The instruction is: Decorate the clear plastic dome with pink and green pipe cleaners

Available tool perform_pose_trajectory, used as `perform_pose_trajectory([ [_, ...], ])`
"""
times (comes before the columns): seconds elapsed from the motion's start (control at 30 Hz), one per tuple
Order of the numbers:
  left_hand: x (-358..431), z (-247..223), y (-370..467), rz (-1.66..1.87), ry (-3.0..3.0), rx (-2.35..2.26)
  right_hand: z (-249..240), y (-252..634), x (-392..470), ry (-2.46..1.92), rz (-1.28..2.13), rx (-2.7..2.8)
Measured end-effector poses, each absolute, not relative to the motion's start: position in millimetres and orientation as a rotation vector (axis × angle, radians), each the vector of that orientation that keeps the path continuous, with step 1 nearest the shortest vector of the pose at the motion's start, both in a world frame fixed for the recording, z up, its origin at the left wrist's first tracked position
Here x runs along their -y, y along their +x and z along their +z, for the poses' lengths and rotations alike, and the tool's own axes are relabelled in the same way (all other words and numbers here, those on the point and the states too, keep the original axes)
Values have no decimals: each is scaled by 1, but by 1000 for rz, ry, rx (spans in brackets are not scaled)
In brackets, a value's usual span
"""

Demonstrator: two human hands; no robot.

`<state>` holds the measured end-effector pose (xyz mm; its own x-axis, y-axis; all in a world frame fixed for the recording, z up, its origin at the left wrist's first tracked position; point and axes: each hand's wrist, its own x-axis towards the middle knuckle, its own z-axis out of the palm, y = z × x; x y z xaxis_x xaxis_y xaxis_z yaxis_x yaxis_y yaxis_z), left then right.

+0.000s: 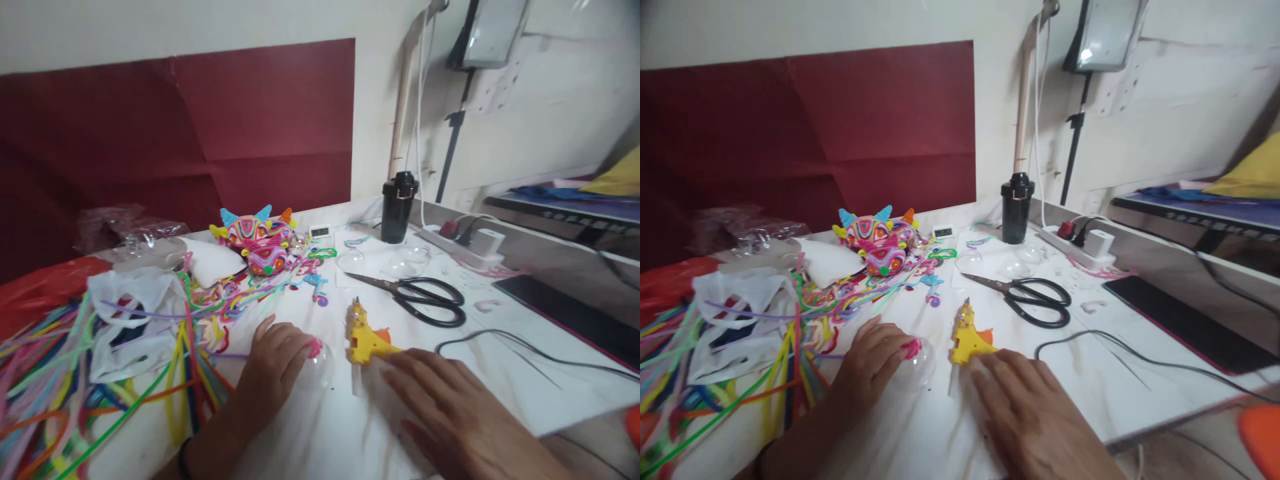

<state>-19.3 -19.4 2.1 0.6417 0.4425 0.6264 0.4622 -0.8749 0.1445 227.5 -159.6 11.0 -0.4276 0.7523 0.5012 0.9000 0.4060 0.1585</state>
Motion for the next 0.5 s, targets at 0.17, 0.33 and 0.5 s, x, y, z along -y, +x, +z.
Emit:
perform_pose_trajectory([
  [0.17, 12, -3, -22, -1123, -2805, 660, -13, 267, 192, -1785, -855, 2002],
  [0.33, 8, -5, -22, -1133, -2805, 611, -25, 268, 200, -1863, -440, 1926],
  [0.5, 6, -7, -23, -1111, -2789, 565, -19, 267, 195, -1846, -179, 1909],
])
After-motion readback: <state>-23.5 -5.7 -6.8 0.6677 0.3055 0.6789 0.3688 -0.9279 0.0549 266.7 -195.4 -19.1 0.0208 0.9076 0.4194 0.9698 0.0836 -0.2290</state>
